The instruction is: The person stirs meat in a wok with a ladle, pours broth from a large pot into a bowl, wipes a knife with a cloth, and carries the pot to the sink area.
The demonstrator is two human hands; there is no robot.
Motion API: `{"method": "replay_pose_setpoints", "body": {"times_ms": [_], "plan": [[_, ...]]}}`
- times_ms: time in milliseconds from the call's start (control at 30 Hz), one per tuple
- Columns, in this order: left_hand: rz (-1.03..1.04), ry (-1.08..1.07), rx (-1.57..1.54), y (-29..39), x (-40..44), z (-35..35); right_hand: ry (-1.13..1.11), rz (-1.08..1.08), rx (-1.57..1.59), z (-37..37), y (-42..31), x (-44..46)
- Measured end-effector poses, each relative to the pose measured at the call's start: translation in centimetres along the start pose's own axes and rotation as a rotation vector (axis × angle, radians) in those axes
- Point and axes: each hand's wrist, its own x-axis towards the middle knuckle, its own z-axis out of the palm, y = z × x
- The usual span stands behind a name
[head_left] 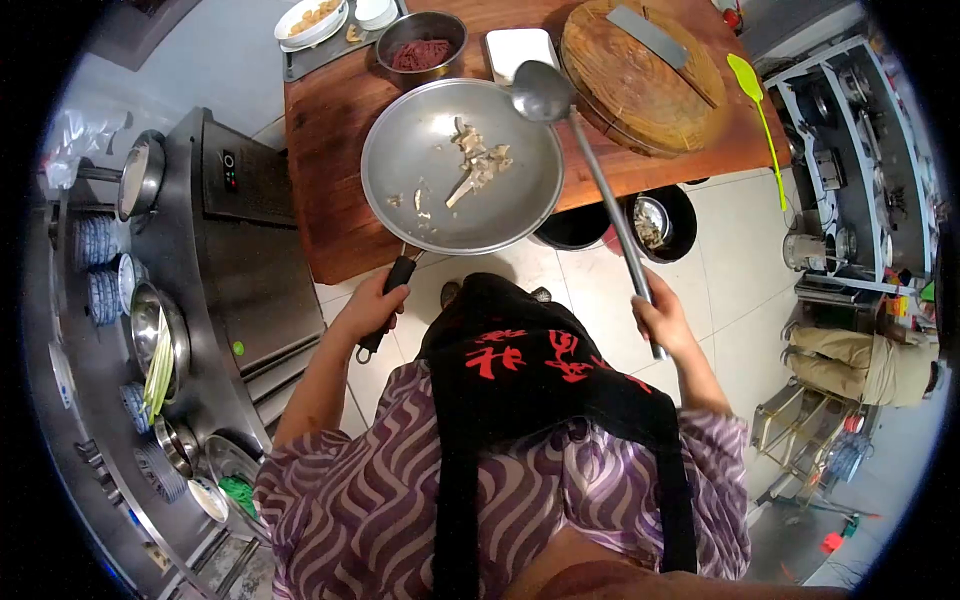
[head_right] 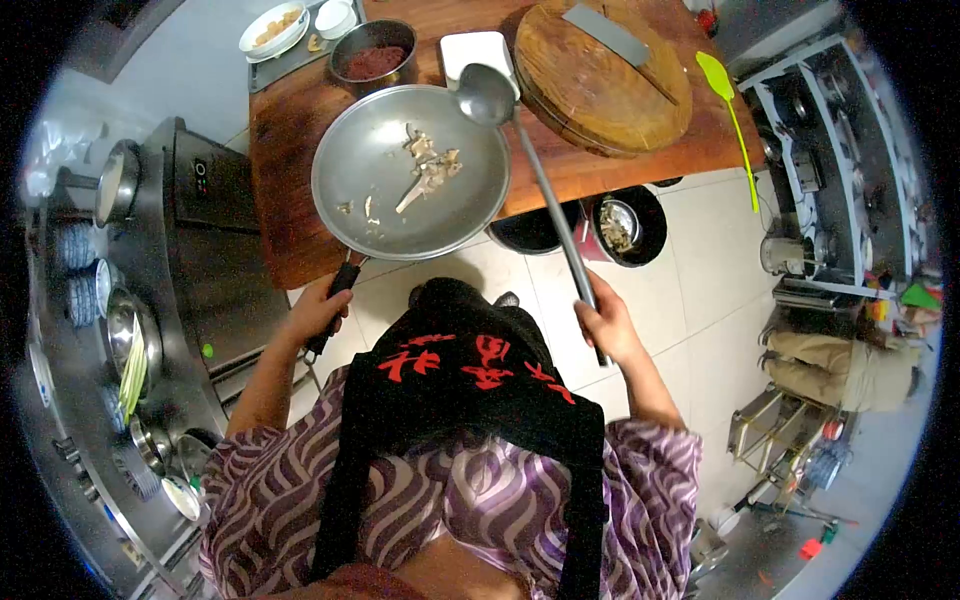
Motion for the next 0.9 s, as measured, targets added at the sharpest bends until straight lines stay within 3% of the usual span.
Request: {"method": "replay_pose_setpoints", "body": {"times_ms": [200,367,633,900], "plan": [[0.046,-0.009,0.127,-0.3,0.7,-2.3,-0.082,-0.016,-0.248,0.2,-1.7,5.9],[0.073,-0.035,0.15,0.4,0.5,-3.3,-0.202,0.086,-0.299,-1.3,-2.9,5.0],[0.095,-0.011,0.125,0.2,0.4,-2.8,-0.347,0.37,-0.108,-1.7,-6.9,-2.0],[0.071,-0.035,0.049,0.8,0.3,-2.1,-0.58,0.536,0.572,0.0,-6.9,-3.1]]}}
